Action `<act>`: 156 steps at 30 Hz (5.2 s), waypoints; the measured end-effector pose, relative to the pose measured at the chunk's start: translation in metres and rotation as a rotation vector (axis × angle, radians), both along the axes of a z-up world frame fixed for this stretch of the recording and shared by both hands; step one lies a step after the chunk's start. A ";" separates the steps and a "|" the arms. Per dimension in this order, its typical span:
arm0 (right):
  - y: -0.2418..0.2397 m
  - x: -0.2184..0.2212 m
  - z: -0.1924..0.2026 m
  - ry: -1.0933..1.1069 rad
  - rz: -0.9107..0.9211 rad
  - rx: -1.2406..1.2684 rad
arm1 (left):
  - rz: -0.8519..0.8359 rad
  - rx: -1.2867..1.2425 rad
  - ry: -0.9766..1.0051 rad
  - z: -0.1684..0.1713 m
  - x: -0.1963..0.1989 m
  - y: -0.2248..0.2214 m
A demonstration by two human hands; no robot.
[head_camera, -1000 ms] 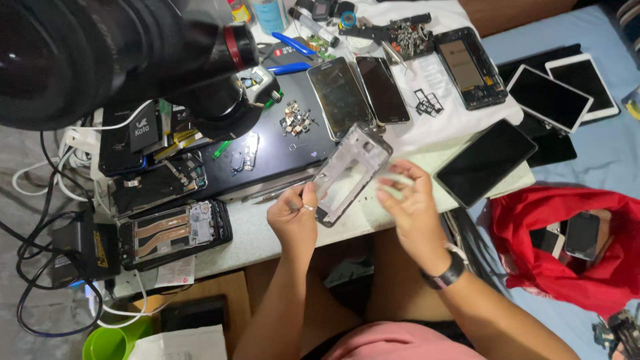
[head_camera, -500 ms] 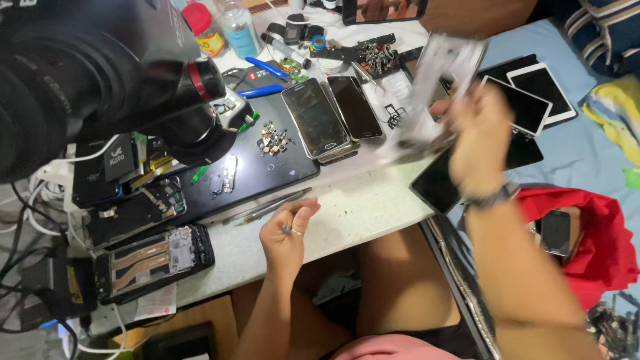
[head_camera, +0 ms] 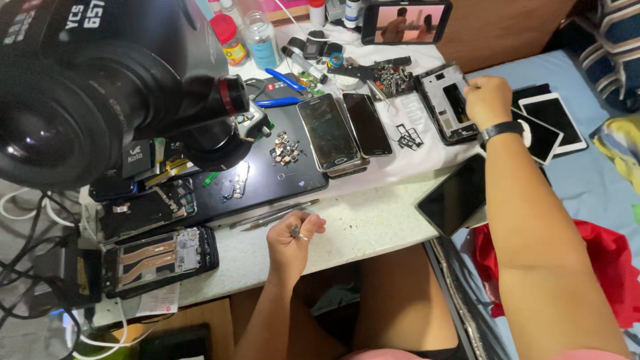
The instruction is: The person is repairing a smartphone by manipulating a small circuit board and using a screwdriver to work on the phone's casing. They handle various tools and components on a cluttered workbench.
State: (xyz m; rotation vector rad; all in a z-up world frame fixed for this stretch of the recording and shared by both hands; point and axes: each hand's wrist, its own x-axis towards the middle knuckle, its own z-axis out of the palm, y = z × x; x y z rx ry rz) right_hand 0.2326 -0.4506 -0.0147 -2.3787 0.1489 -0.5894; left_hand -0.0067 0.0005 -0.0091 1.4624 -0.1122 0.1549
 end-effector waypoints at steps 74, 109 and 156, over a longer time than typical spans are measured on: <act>0.239 -0.236 0.023 0.288 0.781 1.730 | -0.027 0.277 -0.287 0.020 -0.007 -0.006; 0.241 -0.231 0.021 0.200 0.603 1.813 | 0.540 1.067 -0.107 0.025 -0.024 0.064; 0.238 -0.229 0.000 0.212 0.471 1.771 | -0.051 1.615 -0.507 0.092 0.016 0.074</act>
